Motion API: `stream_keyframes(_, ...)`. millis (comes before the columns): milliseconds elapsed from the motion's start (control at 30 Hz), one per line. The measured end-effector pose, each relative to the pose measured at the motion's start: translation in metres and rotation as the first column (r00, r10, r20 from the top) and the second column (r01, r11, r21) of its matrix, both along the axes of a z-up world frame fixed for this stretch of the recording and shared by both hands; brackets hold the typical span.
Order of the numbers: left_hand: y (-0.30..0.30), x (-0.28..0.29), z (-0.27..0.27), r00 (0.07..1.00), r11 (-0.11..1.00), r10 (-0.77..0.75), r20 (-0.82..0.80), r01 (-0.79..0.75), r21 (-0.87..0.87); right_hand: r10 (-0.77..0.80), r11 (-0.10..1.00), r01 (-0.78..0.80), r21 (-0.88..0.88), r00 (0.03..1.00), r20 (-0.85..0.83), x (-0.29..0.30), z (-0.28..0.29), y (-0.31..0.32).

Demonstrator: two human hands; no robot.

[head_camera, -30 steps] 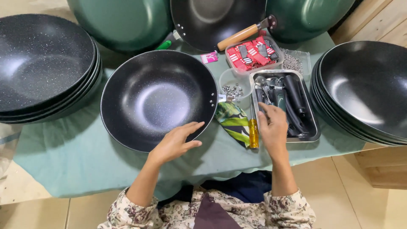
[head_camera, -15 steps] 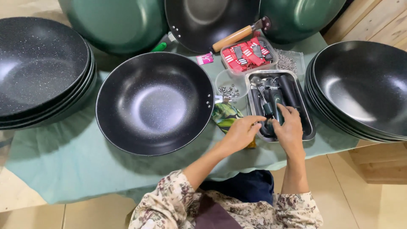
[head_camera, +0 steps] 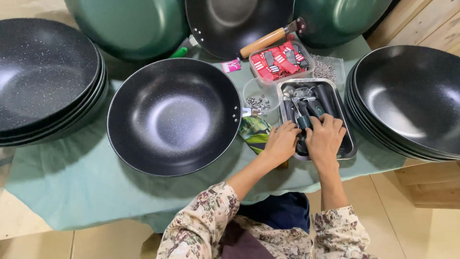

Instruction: Assembling a handle onto a frying pan using a screwdriver and screws.

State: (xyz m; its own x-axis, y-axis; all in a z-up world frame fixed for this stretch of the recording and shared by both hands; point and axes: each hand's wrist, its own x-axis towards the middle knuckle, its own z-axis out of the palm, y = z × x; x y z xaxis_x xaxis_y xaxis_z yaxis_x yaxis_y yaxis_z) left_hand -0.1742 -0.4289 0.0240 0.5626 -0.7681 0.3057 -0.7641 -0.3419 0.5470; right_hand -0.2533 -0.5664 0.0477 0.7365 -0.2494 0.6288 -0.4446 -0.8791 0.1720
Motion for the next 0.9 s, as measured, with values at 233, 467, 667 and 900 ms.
stream_keyframes(233, -0.006, -0.003, -0.017, 0.987, 0.995, 0.097, 0.128, -0.096, -0.016, -0.043, 0.993, 0.059, 0.106, 0.988, -0.145, -0.007, 0.007, 0.003)
stream_keyframes(467, 0.007, 0.005, -0.009, 0.999, 0.999, -0.034, -0.024, 0.034, 0.007, -0.14, 0.888, 0.218, 0.405, 0.967, -0.215, -0.025, 0.036, -0.032)
stream_keyframes(667, 0.019, 0.006, 0.007, 0.987, 0.988, -0.106, -0.121, 0.091, -0.124, -0.021, 0.587, 0.165, 0.792, 0.982, -0.189, -0.029, 0.053, -0.013)
stream_keyframes(900, 0.04, 0.002, 0.048, 0.951, 0.963, -0.157, -0.265, 0.089, -0.253, 0.118, 0.454, -0.183, 0.872, 0.982, 0.145, -0.023, 0.072, 0.019)
